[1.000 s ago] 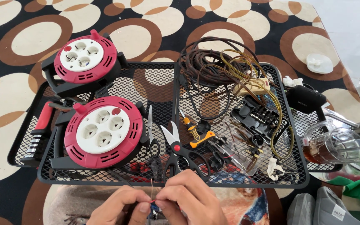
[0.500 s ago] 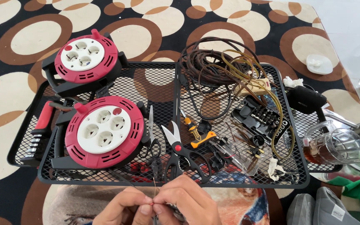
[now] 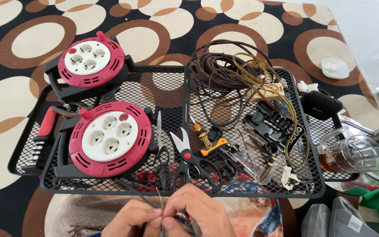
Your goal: The person repairs an extension cord on a tray, using pliers to strip insulation from a red wire and scissors to cut it, then twists the wire strands by hand and works on the plug and switch components of the cord reels.
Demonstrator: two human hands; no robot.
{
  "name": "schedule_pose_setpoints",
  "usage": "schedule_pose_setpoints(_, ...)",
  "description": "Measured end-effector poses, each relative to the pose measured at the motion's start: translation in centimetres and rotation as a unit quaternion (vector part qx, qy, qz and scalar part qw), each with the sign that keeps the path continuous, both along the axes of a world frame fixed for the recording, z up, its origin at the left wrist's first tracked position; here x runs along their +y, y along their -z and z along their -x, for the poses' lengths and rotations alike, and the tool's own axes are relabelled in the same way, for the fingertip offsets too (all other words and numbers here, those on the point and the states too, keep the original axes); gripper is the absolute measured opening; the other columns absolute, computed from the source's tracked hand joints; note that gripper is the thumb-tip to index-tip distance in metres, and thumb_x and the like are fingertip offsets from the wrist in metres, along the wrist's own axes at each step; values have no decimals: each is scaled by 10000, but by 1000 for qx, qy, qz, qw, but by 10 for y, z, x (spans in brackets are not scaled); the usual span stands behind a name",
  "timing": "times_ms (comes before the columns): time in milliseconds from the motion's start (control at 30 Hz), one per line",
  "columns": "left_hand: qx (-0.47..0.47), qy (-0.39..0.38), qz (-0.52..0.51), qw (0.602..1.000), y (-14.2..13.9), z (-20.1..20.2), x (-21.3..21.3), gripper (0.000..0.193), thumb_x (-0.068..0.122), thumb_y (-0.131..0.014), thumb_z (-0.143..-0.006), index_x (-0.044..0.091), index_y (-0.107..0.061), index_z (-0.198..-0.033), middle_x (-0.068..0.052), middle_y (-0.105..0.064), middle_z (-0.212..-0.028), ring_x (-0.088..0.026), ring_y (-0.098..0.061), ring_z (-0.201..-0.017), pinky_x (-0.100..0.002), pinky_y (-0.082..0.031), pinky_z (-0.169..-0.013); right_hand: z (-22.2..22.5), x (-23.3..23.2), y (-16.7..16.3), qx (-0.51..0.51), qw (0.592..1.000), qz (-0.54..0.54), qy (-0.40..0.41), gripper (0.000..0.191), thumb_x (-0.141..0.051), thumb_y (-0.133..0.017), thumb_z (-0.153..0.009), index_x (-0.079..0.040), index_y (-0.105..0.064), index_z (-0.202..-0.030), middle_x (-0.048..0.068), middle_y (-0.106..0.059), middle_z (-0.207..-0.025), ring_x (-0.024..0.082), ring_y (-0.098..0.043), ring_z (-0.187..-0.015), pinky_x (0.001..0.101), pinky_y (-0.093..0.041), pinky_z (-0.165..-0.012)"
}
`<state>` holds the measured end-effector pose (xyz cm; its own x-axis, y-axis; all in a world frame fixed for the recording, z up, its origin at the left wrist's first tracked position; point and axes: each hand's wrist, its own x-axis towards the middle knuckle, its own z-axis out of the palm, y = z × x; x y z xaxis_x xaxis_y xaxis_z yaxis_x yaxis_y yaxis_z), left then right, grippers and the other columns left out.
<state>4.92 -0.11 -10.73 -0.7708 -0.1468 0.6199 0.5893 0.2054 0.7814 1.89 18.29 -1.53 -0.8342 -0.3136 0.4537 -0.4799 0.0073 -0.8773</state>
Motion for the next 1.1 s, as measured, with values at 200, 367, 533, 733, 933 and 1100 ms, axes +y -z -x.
schedule_pose_setpoints(200,36,-51,94,994,-1,4,-2,185,-1,-781,-822,96,-681,-944,-20,-685,-761,-101,-670,-651,-235,-531,-607,3,4,-4,-30,998,-47,-13,121,1,-767,-870,-17,-654,-909,91,-662,-887,190,-680,-806,306,-552,-717)
schedule_pose_setpoints(367,19,-63,105,992,-18,6,0,175,10,-804,-786,84,-692,-899,-17,-655,-701,-89,-640,-609,-223,-501,-575,9,9,-10,102,991,-82,0,172,11,-782,-862,-38,-629,-923,78,-653,-885,217,-668,-855,328,-524,-784)
schedule_pose_setpoints(533,-37,-64,99,992,-44,1,6,116,-7,-779,-789,58,-700,-843,-20,-666,-660,-56,-629,-567,-202,-487,-525,8,9,-16,97,993,-66,19,208,58,-802,-819,-35,-642,-914,88,-652,-888,207,-687,-856,307,-559,-738)
schedule_pose_setpoints(733,-89,-62,89,990,-52,2,5,122,-12,-798,-735,54,-703,-775,-11,-637,-591,-50,-588,-517,-197,-452,-475,8,12,-22,83,994,-69,1,205,75,-789,-824,-17,-629,-912,99,-631,-908,211,-681,-857,309,-559,-732)
schedule_pose_setpoints(933,-84,-44,71,993,-43,1,2,112,-12,-791,-757,45,-698,-781,-12,-644,-604,-52,-595,-541,-201,-459,-500,6,10,-28,93,992,-79,3,211,83,-779,-837,-19,-615,-923,93,-608,-920,202,-668,-868,298,-547,-711)
schedule_pose_setpoints(1100,-110,-16,44,993,-36,-2,0,97,-6,-793,-774,34,-706,-782,-22,-646,-617,-65,-582,-569,-212,-448,-524,3,11,-32,60,992,-107,-5,217,90,-769,-830,-25,-604,-912,89,-585,-923,192,-652,-845,297,-527,-677)
